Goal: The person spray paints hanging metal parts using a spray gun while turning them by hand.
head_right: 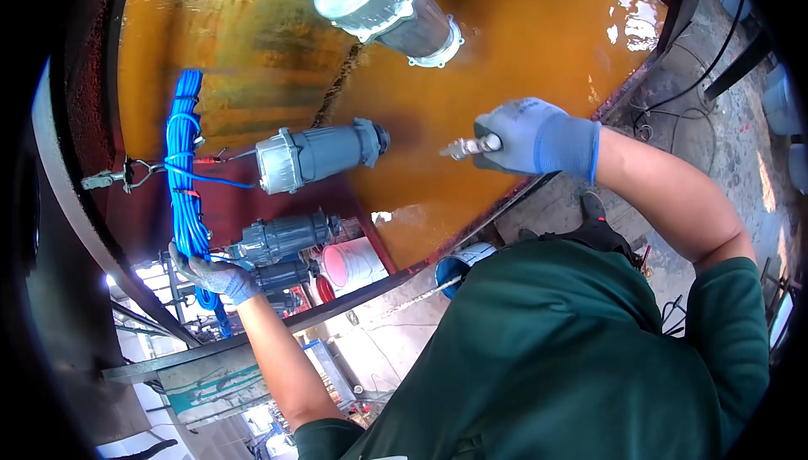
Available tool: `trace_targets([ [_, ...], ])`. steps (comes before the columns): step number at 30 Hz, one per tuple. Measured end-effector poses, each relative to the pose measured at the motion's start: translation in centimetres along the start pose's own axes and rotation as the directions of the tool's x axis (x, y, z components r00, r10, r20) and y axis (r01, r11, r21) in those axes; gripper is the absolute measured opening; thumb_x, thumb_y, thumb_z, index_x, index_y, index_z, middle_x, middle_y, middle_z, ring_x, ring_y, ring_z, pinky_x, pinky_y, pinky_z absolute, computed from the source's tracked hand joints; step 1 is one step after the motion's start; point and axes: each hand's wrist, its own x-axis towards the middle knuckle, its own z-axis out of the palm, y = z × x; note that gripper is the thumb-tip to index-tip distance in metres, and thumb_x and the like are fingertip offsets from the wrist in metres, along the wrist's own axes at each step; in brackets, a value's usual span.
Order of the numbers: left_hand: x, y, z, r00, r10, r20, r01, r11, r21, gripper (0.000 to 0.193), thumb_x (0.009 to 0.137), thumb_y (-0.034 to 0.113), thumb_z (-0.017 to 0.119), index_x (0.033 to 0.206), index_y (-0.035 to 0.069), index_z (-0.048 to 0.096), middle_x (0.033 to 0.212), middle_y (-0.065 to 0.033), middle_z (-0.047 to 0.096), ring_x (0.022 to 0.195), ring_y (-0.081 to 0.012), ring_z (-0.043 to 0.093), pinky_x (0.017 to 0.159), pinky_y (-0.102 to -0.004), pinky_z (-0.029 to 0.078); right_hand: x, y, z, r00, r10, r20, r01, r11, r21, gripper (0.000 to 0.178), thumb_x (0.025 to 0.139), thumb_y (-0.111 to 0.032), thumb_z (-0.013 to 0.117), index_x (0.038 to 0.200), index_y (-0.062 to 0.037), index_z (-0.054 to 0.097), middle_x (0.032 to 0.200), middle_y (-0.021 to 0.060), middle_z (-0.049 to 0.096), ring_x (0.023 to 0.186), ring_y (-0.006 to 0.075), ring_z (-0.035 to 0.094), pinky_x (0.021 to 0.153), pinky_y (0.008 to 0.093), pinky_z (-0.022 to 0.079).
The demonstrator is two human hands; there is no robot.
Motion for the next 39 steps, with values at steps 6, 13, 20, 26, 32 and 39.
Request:
trace_targets([
  [6,0.0,-2.5,-1.2,0.981,-0.18,-0.066,0.182,0.983,0.015,0.058,0.108,0.037,0.039,0.147,-0.004,0.053,0.148,-0.0209,0.054,0.134,-0.0346,0.052,0.116,-0.0483,0.039,2.5,-2.5,-1.7,0.967,0.084,-0.242,-0.063,0.994,0.094,0.03,0.096,-0.036,0.071,0.101,-0.0068,0.065,0.087,0.0166,0.072,0.086,0.0382,0.072,0.08,0.051,0.055],
  [13,1.8,-6.1,-2.9,0.946,-0.325,0.021,0.322,0.943,0.078,0.055,0.099,-0.001,0.045,0.154,0.001,0.05,0.157,-0.0182,0.048,0.144,-0.0315,0.046,0.12,-0.0458,0.035,2.1,-3.6,-1.9,0.972,0.046,0.229,-0.092,0.976,0.196,0.025,0.097,-0.032,0.071,0.098,-0.0075,0.07,0.085,0.0135,0.074,0.083,0.0328,0.074,0.075,0.0439,0.057],
  [20,3.8,1.7,0.4,0.989,0.001,0.145,-0.016,0.995,0.101,0.056,0.108,0.028,0.059,0.154,-0.001,0.049,0.16,-0.0211,0.045,0.148,-0.0351,0.043,0.123,-0.0484,0.032,1.9,-5.8,-4.3,0.974,0.1,-0.202,0.064,0.735,0.674,0.034,0.096,-0.029,0.078,0.117,-0.0038,0.07,0.089,0.0077,0.073,0.075,0.0115,0.065,0.069,0.0338,0.053],
  [26,4.7,5.8,3.4,0.964,0.119,0.239,-0.12,0.993,-0.01,0.051,0.113,0.024,0.049,0.157,-0.003,0.044,0.161,-0.0206,0.044,0.149,-0.0354,0.042,0.124,-0.048,0.032,1.5,-7.2,-7.5,0.982,-0.19,-0.003,0.171,0.875,0.452,0.03,0.098,-0.032,0.075,0.107,-0.0039,0.07,0.089,0.0148,0.073,0.08,0.028,0.072,0.074,0.0366,0.055],
  [32,3.2,4.2,3.4,0.983,-0.007,0.186,0.025,0.995,-0.092,0.04,0.112,0.019,0.054,0.142,-0.006,0.057,0.143,-0.0186,0.061,0.134,-0.0291,0.057,0.12,-0.0437,0.038,3.2,-9.7,-9.2,0.935,-0.146,-0.324,0.295,0.826,0.48,0.03,0.098,-0.033,0.075,0.101,-0.0039,0.067,0.086,0.0147,0.071,0.076,0.0253,0.069,0.072,0.0371,0.056],
  [39,1.1,0.9,1.3,0.986,-0.145,0.086,0.158,0.973,-0.167,0.038,0.109,0.015,0.058,0.14,-0.006,0.057,0.141,-0.0188,0.059,0.13,-0.0276,0.057,0.114,-0.0415,0.043,5.1,-9.4,-8.2,0.951,-0.079,-0.3,0.187,0.918,0.349,0.03,0.095,-0.032,0.078,0.096,-0.006,0.064,0.082,0.0138,0.069,0.076,0.0313,0.069,0.072,0.0415,0.054],
])
